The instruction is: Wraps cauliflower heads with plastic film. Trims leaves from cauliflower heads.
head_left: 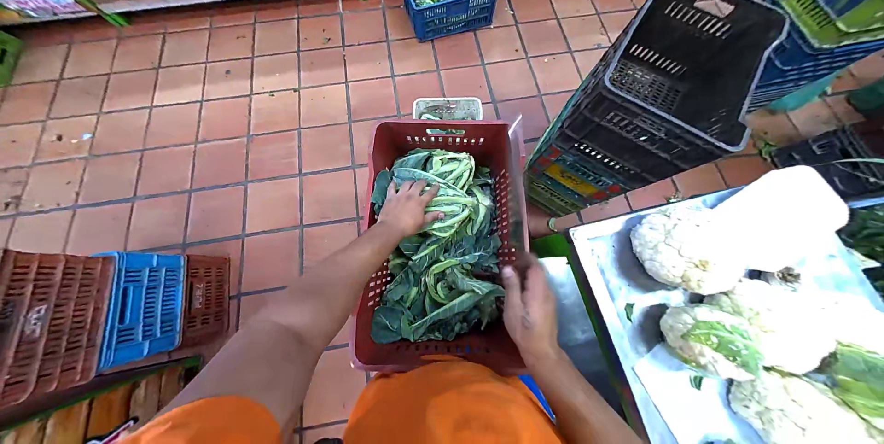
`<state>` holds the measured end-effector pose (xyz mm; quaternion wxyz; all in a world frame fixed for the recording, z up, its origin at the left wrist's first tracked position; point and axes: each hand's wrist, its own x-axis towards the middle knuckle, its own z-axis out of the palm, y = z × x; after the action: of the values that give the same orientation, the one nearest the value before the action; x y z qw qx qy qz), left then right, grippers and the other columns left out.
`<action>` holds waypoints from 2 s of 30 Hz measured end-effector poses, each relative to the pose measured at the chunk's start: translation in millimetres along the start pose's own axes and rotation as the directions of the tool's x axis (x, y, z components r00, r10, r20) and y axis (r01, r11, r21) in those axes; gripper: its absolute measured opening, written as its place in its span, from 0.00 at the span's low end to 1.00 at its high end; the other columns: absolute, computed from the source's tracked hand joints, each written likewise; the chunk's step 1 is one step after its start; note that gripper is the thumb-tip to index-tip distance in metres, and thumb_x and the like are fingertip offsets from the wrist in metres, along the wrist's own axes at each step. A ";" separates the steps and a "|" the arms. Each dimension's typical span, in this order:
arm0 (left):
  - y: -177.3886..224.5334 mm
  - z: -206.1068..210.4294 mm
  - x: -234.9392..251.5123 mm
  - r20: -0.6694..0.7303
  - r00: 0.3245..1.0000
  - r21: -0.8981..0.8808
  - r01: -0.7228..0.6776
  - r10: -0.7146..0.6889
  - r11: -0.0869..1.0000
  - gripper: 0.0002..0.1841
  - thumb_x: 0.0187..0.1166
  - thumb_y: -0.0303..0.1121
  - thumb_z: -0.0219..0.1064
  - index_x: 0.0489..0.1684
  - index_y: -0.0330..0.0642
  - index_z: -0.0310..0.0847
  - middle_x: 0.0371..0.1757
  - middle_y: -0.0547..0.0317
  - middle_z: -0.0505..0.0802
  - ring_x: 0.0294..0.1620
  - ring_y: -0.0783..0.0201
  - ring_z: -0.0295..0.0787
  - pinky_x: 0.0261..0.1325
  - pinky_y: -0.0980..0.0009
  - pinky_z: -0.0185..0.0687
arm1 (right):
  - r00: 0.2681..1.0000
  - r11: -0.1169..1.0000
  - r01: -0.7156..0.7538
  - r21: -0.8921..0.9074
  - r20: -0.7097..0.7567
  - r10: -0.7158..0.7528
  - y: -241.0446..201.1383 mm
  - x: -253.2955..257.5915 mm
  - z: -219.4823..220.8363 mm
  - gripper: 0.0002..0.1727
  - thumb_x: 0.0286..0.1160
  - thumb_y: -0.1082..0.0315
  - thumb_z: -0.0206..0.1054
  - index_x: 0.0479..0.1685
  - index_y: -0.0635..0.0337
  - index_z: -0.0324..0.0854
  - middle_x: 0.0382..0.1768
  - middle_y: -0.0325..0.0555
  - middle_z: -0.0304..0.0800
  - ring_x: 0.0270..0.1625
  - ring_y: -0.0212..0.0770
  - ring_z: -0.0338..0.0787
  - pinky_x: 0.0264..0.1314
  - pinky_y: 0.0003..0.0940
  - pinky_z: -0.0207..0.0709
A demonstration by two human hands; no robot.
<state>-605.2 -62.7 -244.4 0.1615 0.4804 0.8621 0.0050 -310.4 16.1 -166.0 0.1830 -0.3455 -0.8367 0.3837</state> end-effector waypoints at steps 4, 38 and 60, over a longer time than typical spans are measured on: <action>-2.4 4.6 -0.7 -0.031 0.999 -0.017 -0.015 0.015 1.000 0.36 0.81 0.68 0.56 0.88 0.63 0.67 0.82 0.52 0.78 0.85 0.44 0.69 0.83 0.31 0.57 | 0.999 0.994 0.001 -0.108 0.034 0.003 13.0 -0.6 38.9 0.24 0.89 0.59 0.53 0.72 0.71 0.68 0.44 0.58 0.89 0.41 0.51 0.93 0.48 0.52 0.89; 35.0 60.8 9.8 0.094 0.972 -0.480 0.235 -0.218 0.845 0.38 0.68 0.58 0.77 0.80 0.57 0.75 0.83 0.52 0.77 0.82 0.46 0.72 0.80 0.39 0.70 | 0.588 0.851 -0.260 -0.456 0.624 0.515 25.0 8.2 39.4 0.28 0.89 0.57 0.52 0.87 0.49 0.56 0.50 0.59 0.91 0.53 0.62 0.93 0.54 0.63 0.85; 33.0 50.2 -17.8 0.202 0.975 -0.353 0.158 -0.090 0.922 0.58 0.47 0.57 0.90 0.89 0.61 0.63 0.87 0.45 0.66 0.83 0.37 0.67 0.72 0.35 0.78 | 0.385 0.735 -0.220 -0.641 0.635 0.669 6.4 -50.9 -54.7 0.35 0.77 0.62 0.56 0.89 0.49 0.57 0.55 0.61 0.89 0.59 0.63 0.91 0.57 0.66 0.82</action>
<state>-555.0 -67.0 -281.7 0.3265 0.3845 0.8562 0.1115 -241.0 10.7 -138.1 -0.4429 -0.3676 -0.7495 0.3269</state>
